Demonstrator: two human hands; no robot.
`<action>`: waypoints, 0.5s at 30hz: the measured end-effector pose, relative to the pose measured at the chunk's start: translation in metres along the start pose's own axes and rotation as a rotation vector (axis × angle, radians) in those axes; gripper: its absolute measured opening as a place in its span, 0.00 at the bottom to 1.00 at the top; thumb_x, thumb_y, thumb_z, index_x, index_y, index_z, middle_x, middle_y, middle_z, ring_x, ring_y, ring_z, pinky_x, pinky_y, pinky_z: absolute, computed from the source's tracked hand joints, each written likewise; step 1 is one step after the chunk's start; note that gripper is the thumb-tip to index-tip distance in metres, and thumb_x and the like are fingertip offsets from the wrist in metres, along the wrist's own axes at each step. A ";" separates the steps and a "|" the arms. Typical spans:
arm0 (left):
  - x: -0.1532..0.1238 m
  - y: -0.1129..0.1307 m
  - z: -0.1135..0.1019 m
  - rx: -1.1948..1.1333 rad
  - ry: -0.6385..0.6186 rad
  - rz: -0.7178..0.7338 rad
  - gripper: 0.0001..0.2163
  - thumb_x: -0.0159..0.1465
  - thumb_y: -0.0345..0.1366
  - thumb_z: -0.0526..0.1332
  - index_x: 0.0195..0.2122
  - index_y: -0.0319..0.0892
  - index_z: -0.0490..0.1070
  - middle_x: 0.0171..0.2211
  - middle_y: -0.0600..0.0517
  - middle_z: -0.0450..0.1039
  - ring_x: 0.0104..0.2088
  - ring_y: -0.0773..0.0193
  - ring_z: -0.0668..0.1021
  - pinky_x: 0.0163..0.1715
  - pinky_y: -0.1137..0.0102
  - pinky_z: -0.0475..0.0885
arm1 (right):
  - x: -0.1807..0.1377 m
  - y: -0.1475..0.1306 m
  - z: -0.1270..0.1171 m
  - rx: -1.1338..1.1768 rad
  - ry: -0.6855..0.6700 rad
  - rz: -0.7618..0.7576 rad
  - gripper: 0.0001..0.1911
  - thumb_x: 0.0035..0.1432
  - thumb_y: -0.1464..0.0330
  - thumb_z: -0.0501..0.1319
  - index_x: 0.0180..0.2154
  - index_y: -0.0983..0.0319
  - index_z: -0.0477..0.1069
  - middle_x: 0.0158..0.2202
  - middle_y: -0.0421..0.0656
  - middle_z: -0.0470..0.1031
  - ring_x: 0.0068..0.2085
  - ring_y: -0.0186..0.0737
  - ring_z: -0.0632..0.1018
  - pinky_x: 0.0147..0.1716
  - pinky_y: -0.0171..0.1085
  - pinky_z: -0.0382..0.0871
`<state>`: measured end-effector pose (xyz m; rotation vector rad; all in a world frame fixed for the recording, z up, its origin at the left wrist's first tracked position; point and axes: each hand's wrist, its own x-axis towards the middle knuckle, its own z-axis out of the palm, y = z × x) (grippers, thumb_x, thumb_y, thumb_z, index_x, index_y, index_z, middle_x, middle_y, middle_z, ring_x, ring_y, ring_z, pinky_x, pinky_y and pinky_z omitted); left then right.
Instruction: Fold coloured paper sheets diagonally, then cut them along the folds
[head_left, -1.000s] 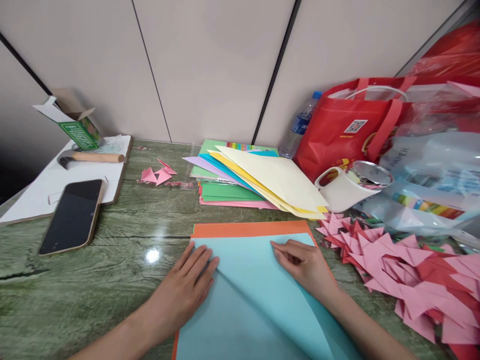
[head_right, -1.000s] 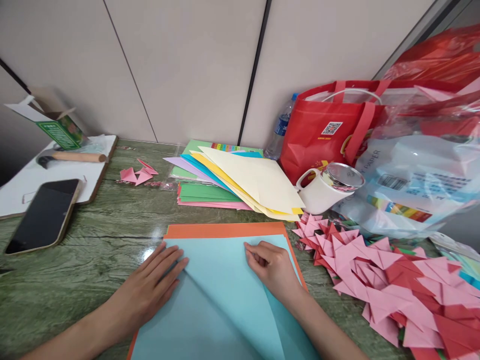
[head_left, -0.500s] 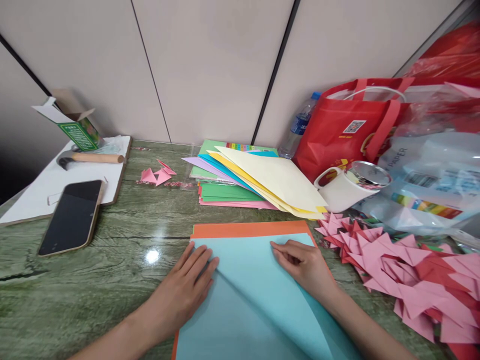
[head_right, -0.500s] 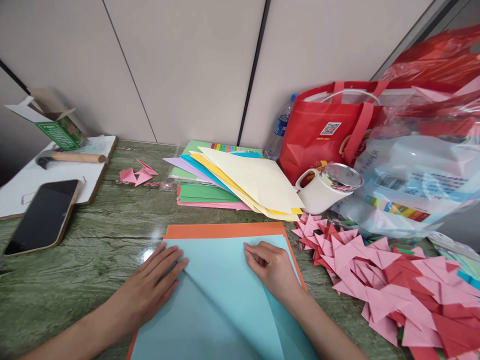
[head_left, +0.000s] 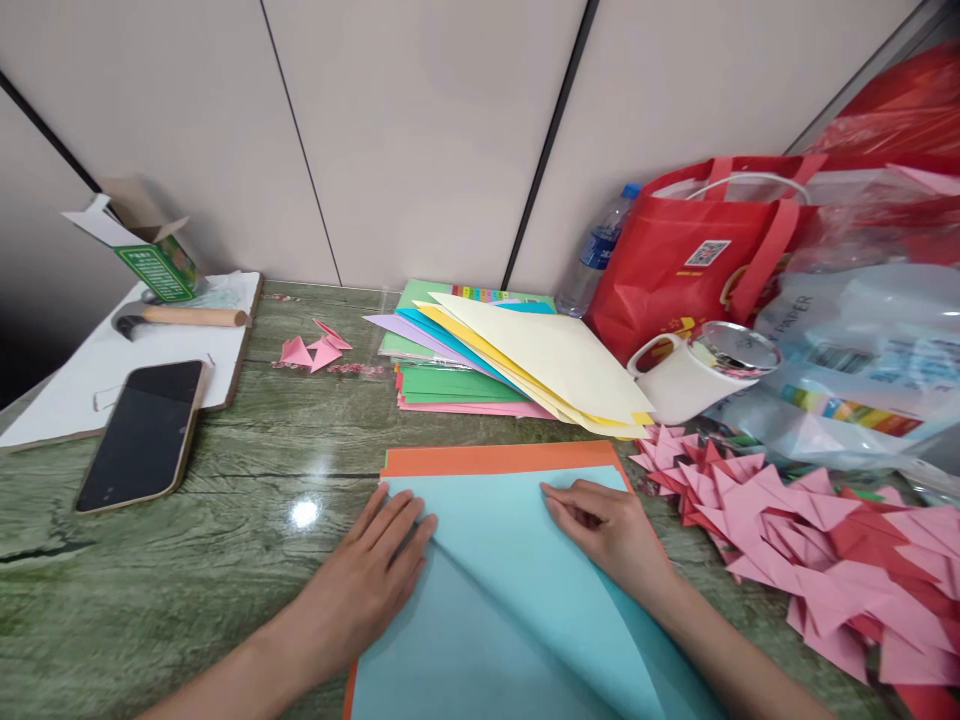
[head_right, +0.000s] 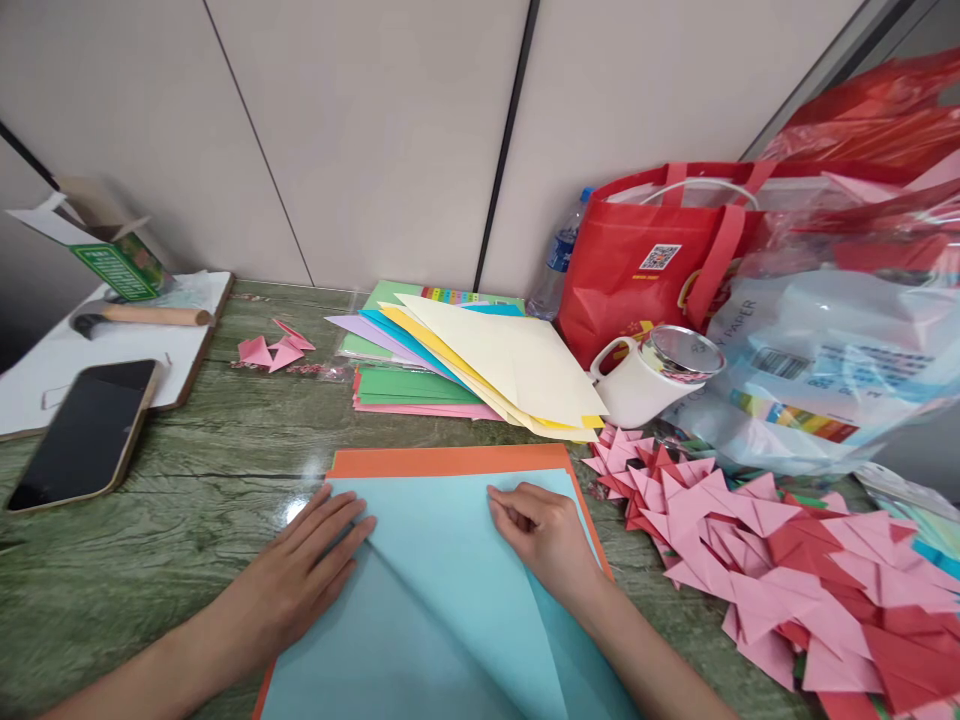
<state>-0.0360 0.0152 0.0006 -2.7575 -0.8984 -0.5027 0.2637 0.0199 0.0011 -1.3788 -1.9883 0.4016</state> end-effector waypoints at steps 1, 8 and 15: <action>0.000 0.000 0.000 0.000 -0.004 0.003 0.15 0.66 0.28 0.52 0.54 0.34 0.66 0.50 0.40 0.71 0.54 0.49 0.70 0.54 0.50 0.66 | 0.000 0.000 0.000 0.001 0.003 -0.001 0.12 0.60 0.69 0.57 0.33 0.66 0.78 0.18 0.39 0.66 0.19 0.30 0.66 0.19 0.30 0.60; -0.001 0.000 0.002 -0.001 -0.004 -0.008 0.15 0.67 0.29 0.51 0.53 0.35 0.66 0.50 0.41 0.72 0.54 0.50 0.70 0.55 0.51 0.65 | 0.000 0.000 -0.001 0.021 0.023 0.018 0.11 0.60 0.70 0.58 0.35 0.66 0.79 0.19 0.40 0.69 0.19 0.30 0.67 0.19 0.30 0.61; -0.001 0.000 0.002 -0.006 0.001 -0.011 0.15 0.67 0.29 0.51 0.53 0.35 0.66 0.50 0.41 0.72 0.55 0.50 0.70 0.55 0.51 0.65 | 0.000 0.000 -0.001 0.008 0.036 0.015 0.11 0.59 0.69 0.58 0.35 0.67 0.79 0.19 0.40 0.69 0.19 0.30 0.68 0.19 0.30 0.62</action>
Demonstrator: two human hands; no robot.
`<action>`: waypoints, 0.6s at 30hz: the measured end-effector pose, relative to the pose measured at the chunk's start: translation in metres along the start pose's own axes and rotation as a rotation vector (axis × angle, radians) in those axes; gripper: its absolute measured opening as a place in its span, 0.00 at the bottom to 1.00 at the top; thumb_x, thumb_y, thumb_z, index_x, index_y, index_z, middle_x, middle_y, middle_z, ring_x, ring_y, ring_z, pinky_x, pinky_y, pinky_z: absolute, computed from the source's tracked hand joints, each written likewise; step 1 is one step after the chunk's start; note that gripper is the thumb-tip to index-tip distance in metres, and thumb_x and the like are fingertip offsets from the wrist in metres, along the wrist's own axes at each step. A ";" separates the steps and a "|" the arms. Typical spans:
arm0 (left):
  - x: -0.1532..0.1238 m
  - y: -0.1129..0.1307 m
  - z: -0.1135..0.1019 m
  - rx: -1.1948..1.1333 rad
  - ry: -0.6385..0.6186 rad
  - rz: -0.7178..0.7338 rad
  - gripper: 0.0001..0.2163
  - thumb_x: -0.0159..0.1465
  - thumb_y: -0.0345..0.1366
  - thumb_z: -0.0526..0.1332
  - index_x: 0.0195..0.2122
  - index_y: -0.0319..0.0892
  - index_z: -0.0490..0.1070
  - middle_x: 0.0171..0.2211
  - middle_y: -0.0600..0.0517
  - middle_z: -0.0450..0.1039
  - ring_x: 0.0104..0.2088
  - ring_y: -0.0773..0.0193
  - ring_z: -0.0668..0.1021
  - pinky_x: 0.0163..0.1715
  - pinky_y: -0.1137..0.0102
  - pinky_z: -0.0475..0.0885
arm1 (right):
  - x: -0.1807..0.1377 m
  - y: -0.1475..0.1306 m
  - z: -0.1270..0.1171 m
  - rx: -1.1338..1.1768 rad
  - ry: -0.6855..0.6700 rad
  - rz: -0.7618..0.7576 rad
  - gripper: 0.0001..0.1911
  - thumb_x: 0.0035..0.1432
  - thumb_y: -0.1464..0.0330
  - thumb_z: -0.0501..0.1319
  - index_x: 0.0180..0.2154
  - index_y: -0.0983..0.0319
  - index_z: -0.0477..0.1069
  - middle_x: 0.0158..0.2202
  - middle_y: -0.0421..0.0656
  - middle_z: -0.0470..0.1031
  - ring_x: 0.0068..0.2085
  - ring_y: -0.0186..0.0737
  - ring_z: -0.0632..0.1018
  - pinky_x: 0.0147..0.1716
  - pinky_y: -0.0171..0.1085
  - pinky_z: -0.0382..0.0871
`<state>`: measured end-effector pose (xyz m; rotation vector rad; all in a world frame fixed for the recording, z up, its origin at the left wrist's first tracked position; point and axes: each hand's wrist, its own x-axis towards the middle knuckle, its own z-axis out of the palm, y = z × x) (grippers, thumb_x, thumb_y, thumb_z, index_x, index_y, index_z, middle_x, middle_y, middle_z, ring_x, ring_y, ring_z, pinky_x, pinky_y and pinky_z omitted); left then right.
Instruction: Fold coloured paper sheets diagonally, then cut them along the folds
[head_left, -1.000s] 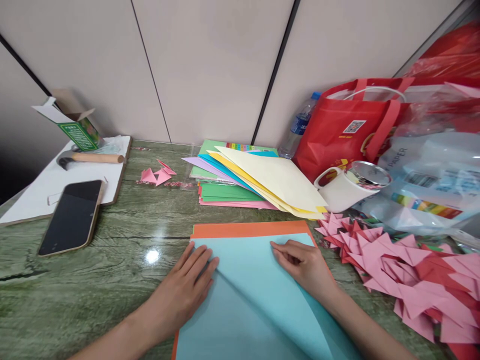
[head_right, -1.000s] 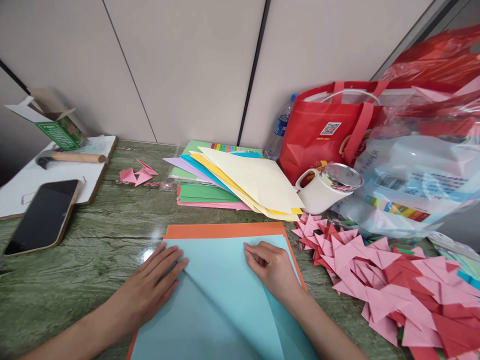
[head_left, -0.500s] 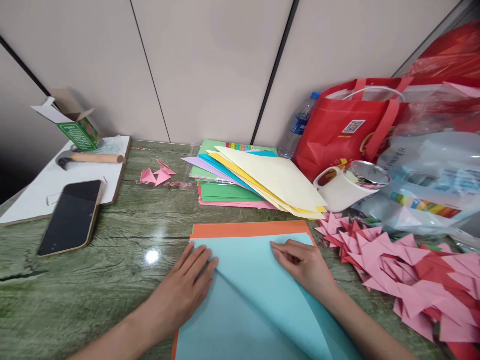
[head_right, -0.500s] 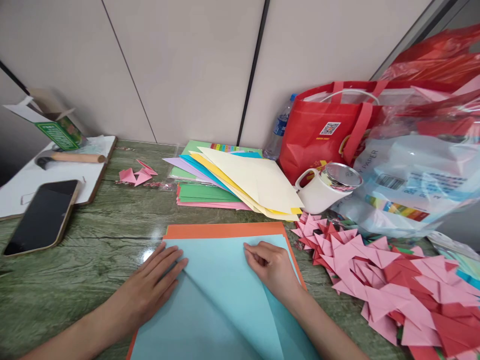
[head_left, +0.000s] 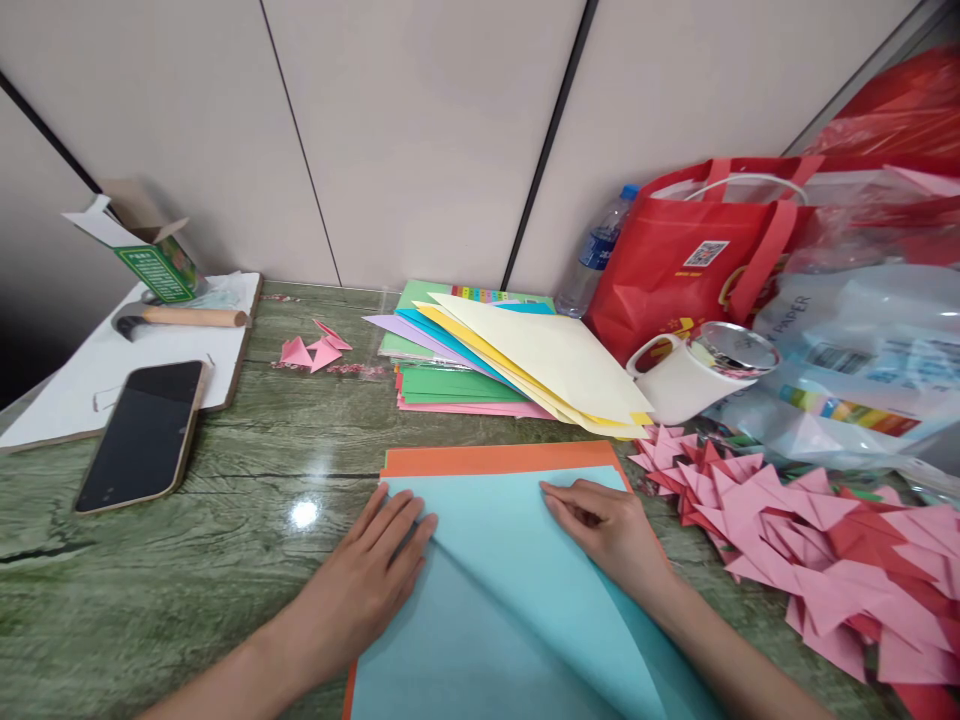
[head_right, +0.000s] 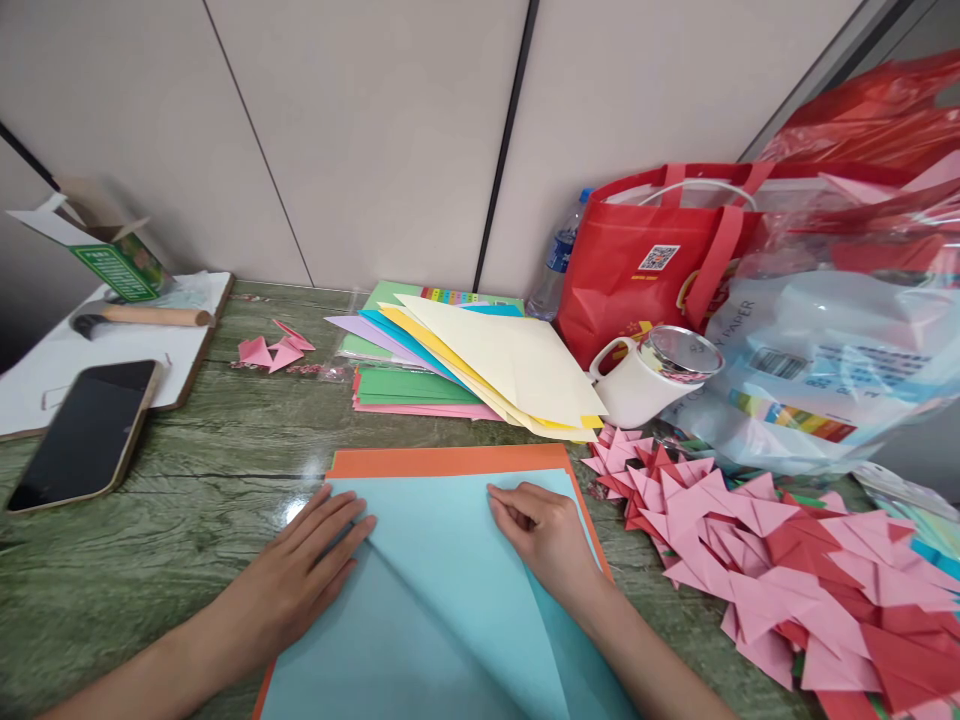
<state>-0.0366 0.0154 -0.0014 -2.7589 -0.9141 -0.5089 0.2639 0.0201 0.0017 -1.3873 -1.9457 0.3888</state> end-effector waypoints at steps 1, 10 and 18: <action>0.000 0.000 0.000 0.000 0.000 0.002 0.15 0.67 0.29 0.51 0.53 0.35 0.66 0.50 0.41 0.72 0.54 0.50 0.70 0.55 0.51 0.65 | 0.000 0.000 0.000 -0.001 0.002 -0.001 0.11 0.59 0.69 0.58 0.35 0.67 0.79 0.19 0.40 0.69 0.19 0.30 0.68 0.19 0.30 0.62; -0.001 -0.002 0.000 0.016 -0.028 0.013 0.16 0.67 0.30 0.52 0.55 0.35 0.65 0.51 0.42 0.71 0.55 0.51 0.70 0.55 0.51 0.65 | 0.001 -0.001 0.000 -0.022 -0.003 -0.001 0.13 0.60 0.67 0.57 0.39 0.67 0.78 0.18 0.38 0.66 0.18 0.30 0.67 0.19 0.30 0.62; 0.000 -0.001 -0.001 0.012 -0.036 0.017 0.16 0.67 0.29 0.51 0.54 0.35 0.65 0.51 0.41 0.71 0.55 0.50 0.70 0.55 0.51 0.66 | -0.001 0.001 0.002 -0.048 -0.040 0.001 0.14 0.61 0.68 0.56 0.39 0.68 0.78 0.19 0.39 0.67 0.19 0.31 0.66 0.20 0.31 0.61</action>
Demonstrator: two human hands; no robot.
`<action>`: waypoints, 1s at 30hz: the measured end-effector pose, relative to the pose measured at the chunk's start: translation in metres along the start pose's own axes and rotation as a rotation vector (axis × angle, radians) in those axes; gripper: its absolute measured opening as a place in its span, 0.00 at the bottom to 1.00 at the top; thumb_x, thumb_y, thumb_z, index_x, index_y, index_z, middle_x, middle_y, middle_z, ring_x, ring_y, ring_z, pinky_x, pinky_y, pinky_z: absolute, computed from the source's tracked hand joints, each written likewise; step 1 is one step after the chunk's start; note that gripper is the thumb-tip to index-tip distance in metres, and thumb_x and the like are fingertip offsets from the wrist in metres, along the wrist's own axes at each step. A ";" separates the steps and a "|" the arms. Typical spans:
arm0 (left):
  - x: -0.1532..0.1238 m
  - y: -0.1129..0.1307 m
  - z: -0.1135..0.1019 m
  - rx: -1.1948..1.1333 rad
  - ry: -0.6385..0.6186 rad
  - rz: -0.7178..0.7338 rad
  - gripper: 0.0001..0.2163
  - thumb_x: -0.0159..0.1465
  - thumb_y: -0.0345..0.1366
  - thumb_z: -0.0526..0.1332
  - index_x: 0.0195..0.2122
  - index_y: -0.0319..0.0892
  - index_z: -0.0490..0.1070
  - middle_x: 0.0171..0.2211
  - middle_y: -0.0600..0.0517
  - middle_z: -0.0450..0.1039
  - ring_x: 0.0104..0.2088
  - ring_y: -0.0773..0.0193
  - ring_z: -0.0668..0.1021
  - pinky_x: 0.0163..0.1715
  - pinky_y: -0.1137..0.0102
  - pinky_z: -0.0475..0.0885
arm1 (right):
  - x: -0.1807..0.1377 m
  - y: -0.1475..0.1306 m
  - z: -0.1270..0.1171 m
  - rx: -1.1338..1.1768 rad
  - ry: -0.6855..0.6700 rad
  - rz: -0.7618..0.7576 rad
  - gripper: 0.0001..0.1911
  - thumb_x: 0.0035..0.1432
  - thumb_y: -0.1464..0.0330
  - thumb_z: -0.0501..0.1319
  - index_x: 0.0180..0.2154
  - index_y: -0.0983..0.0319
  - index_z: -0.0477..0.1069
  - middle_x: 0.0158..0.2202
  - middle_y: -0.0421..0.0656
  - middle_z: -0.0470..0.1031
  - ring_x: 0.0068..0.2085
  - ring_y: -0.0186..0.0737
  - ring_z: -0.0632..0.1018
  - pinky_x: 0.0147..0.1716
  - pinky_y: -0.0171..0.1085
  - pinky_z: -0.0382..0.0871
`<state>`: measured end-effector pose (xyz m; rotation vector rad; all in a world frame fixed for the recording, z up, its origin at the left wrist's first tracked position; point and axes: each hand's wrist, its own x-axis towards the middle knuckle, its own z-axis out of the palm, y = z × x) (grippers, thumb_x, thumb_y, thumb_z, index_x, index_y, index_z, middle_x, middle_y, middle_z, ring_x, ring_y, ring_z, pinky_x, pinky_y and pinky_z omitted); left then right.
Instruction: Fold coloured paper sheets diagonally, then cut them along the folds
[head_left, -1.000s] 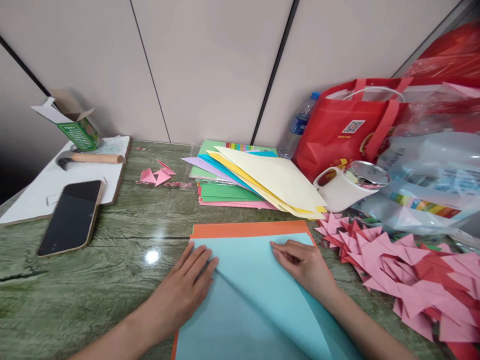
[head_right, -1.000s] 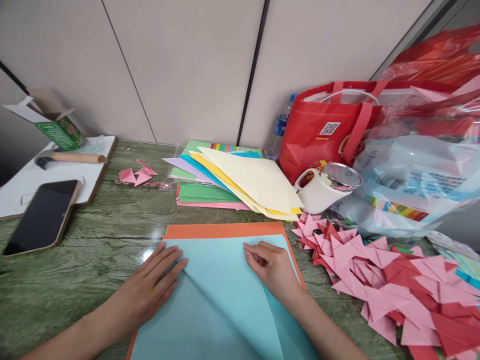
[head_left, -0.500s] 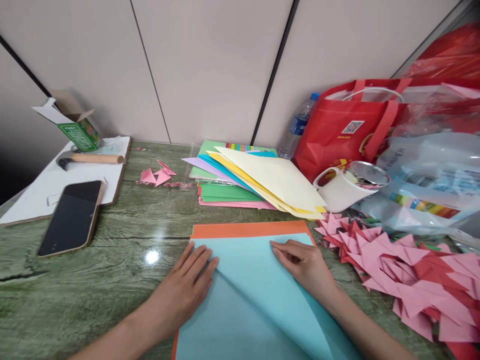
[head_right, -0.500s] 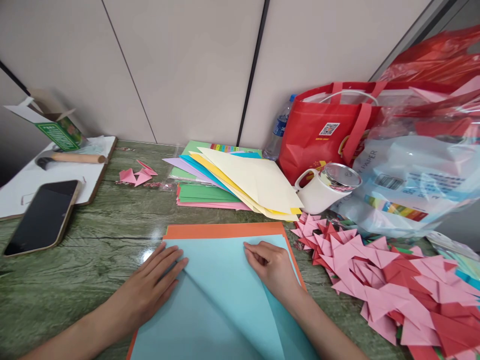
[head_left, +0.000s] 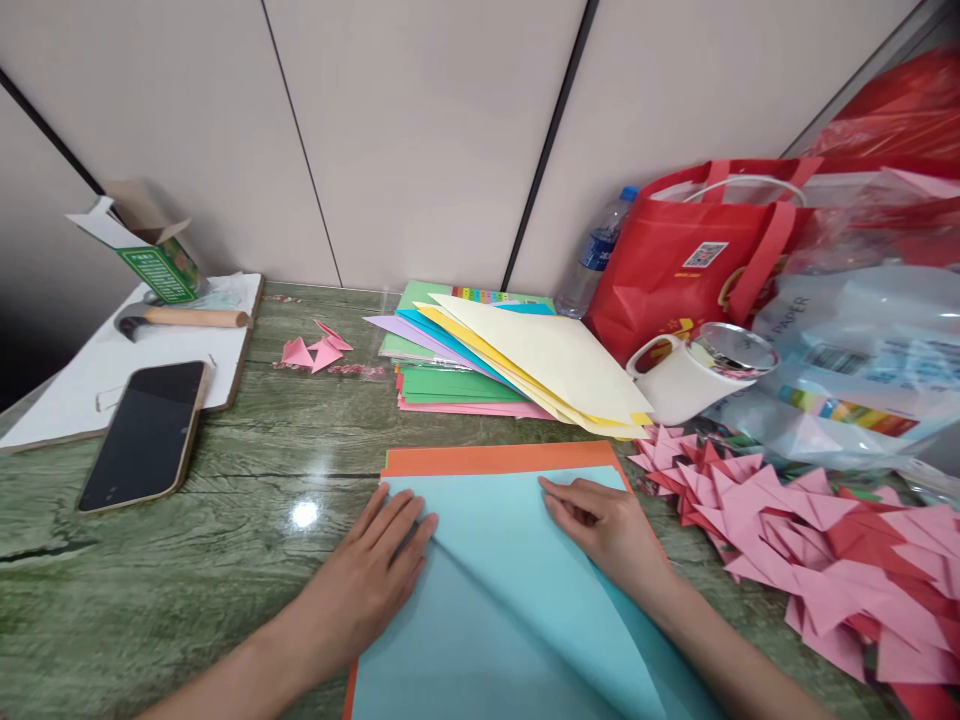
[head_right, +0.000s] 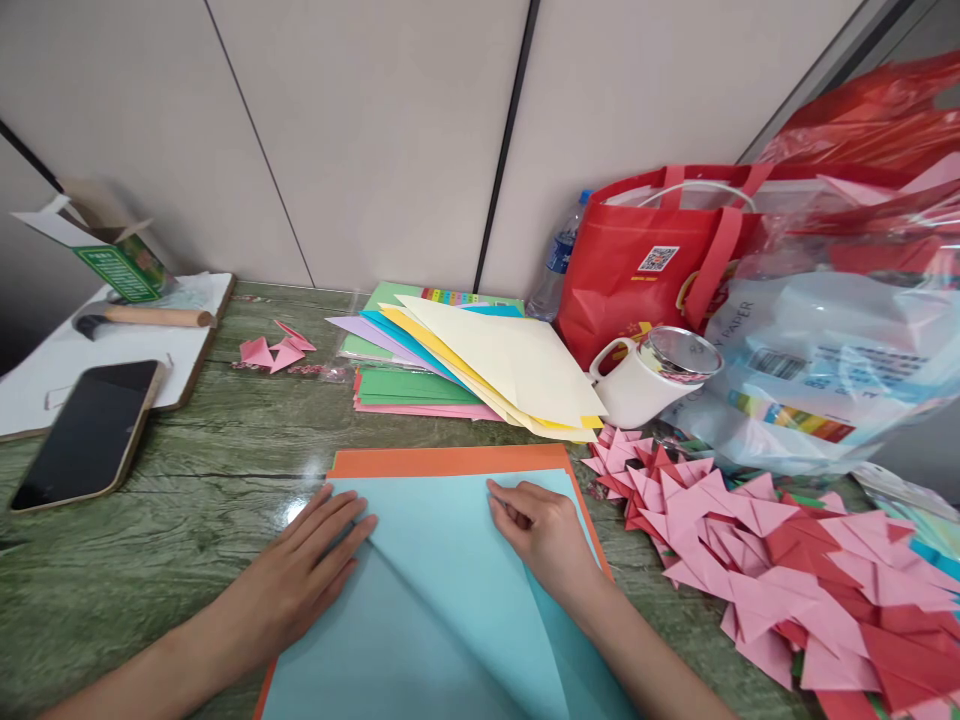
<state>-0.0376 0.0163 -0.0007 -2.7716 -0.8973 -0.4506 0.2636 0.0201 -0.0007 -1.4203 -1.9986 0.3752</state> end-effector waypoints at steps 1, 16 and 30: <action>0.000 0.000 0.000 -0.002 -0.001 -0.001 0.16 0.67 0.29 0.51 0.54 0.35 0.65 0.51 0.40 0.70 0.55 0.50 0.69 0.55 0.50 0.66 | 0.000 0.000 0.000 -0.005 -0.003 -0.001 0.14 0.61 0.68 0.56 0.39 0.68 0.78 0.19 0.39 0.68 0.19 0.31 0.66 0.20 0.31 0.61; 0.002 -0.001 -0.004 0.005 -0.037 -0.002 0.16 0.68 0.32 0.50 0.55 0.37 0.65 0.53 0.40 0.69 0.56 0.49 0.69 0.54 0.52 0.65 | 0.001 0.000 -0.001 -0.042 -0.046 0.014 0.15 0.62 0.65 0.54 0.38 0.64 0.78 0.19 0.40 0.69 0.19 0.32 0.66 0.20 0.32 0.60; 0.008 -0.007 -0.009 0.072 -0.117 -0.051 0.24 0.68 0.47 0.47 0.51 0.30 0.68 0.47 0.37 0.71 0.52 0.47 0.70 0.47 0.59 0.69 | 0.002 0.015 -0.006 -0.251 -0.161 0.057 0.15 0.61 0.61 0.55 0.41 0.58 0.78 0.24 0.39 0.73 0.24 0.33 0.74 0.26 0.31 0.62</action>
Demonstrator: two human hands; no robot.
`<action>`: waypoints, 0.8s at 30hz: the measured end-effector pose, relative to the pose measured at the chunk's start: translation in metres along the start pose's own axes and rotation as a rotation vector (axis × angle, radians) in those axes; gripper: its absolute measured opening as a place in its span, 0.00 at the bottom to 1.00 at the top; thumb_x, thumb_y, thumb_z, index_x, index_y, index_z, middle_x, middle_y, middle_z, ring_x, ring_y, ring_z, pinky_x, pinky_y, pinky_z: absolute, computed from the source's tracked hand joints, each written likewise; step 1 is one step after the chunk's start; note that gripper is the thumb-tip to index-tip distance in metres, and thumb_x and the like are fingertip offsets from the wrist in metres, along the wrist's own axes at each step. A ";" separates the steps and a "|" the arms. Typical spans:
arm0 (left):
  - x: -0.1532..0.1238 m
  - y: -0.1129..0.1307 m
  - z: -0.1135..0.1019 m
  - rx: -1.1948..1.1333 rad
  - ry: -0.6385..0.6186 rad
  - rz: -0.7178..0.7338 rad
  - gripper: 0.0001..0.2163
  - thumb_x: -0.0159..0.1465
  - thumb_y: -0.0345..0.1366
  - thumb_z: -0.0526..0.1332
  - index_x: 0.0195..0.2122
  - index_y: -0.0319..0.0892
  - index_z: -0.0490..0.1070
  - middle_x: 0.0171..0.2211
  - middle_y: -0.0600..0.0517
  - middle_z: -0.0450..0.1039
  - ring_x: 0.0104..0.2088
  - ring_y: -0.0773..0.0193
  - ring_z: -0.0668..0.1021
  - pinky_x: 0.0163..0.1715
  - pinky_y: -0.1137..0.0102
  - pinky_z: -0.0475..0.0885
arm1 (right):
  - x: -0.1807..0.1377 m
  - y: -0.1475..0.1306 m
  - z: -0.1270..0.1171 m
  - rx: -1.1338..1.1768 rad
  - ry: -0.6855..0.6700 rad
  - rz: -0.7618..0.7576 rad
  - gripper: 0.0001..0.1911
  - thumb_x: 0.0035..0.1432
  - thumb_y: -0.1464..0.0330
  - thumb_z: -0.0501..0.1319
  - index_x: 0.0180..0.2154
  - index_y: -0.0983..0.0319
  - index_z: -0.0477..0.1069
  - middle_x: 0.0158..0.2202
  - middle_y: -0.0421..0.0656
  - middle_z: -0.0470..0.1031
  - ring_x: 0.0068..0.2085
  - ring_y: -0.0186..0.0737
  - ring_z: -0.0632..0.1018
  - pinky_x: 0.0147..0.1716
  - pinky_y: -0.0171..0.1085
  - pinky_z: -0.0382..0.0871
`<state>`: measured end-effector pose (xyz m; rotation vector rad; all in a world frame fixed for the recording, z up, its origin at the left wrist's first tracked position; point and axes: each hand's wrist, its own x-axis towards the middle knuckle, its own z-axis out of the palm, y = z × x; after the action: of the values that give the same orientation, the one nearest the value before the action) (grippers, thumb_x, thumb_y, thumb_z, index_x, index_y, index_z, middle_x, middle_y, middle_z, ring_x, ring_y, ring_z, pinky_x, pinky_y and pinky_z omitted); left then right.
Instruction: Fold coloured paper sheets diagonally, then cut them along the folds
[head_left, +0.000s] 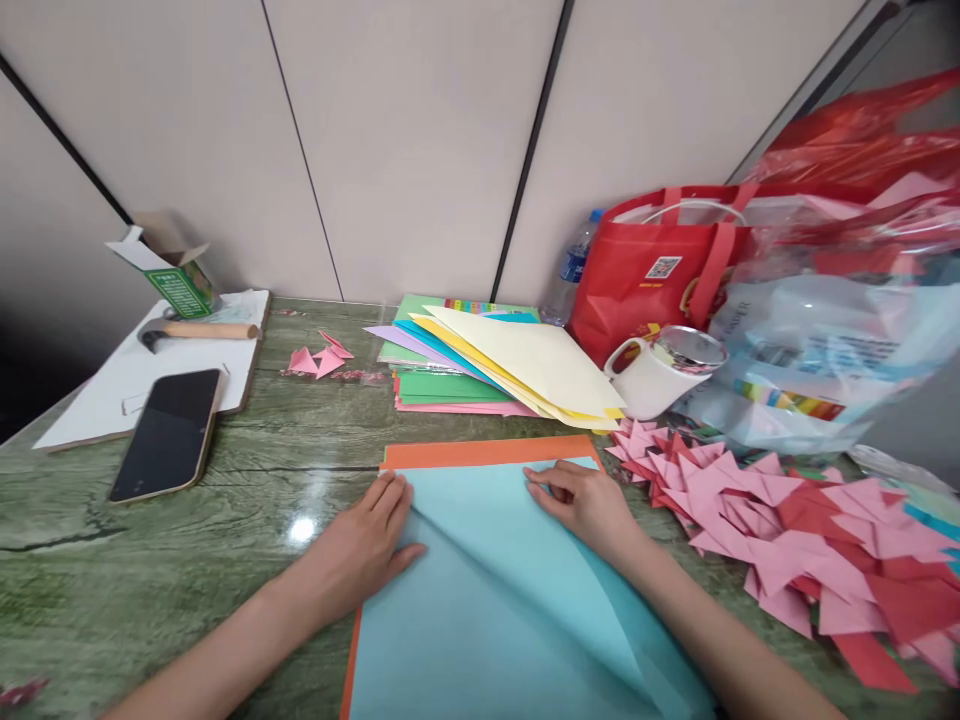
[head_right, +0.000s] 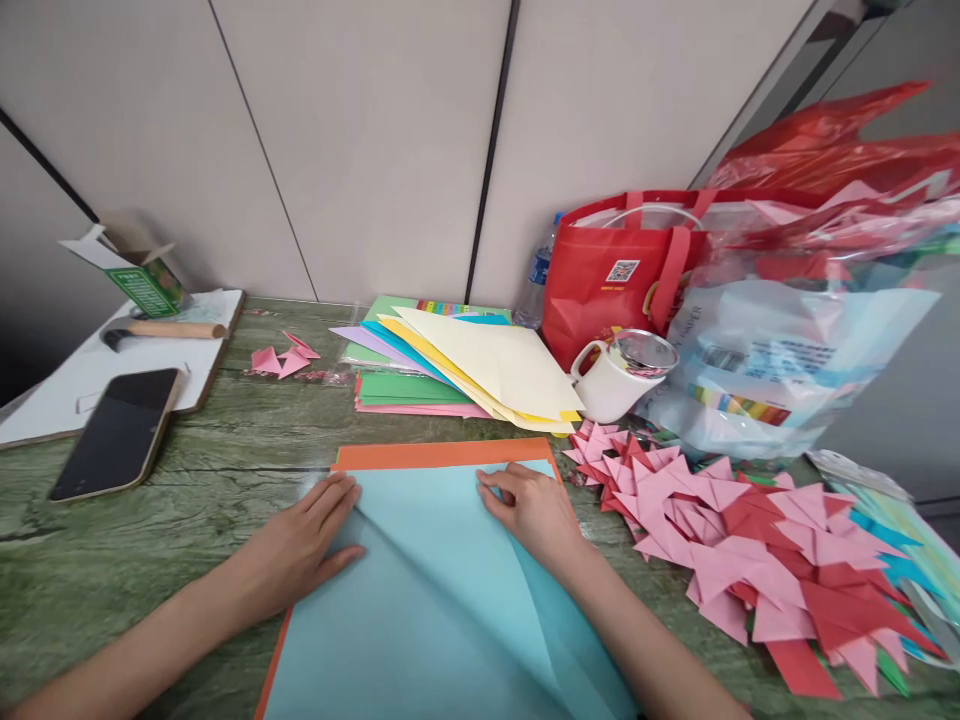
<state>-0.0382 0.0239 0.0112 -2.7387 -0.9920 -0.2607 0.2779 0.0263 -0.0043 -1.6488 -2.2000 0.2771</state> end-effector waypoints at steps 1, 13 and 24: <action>0.001 -0.001 -0.002 -0.008 -0.031 -0.009 0.24 0.67 0.48 0.48 0.50 0.31 0.68 0.46 0.38 0.71 0.50 0.48 0.71 0.42 0.61 0.71 | 0.000 -0.001 -0.001 -0.019 -0.015 0.009 0.15 0.61 0.61 0.55 0.41 0.57 0.78 0.25 0.39 0.73 0.25 0.33 0.74 0.25 0.31 0.62; 0.049 0.013 -0.036 -0.096 -0.134 0.138 0.28 0.64 0.54 0.49 0.52 0.34 0.68 0.51 0.38 0.70 0.55 0.49 0.68 0.58 0.53 0.57 | 0.000 -0.012 -0.010 -0.130 -0.049 0.015 0.16 0.63 0.61 0.53 0.44 0.56 0.76 0.34 0.42 0.78 0.33 0.38 0.78 0.28 0.32 0.61; 0.085 0.038 -0.029 -0.296 -0.295 0.336 0.26 0.69 0.50 0.43 0.62 0.39 0.56 0.61 0.46 0.59 0.61 0.60 0.63 0.58 0.67 0.57 | -0.002 -0.019 -0.013 -0.125 -0.002 0.047 0.15 0.62 0.62 0.54 0.45 0.56 0.76 0.36 0.42 0.78 0.36 0.38 0.78 0.31 0.32 0.62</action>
<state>0.0479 0.0400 0.0538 -3.2236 -0.5698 0.0624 0.2668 0.0175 0.0146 -1.7691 -2.2228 0.1564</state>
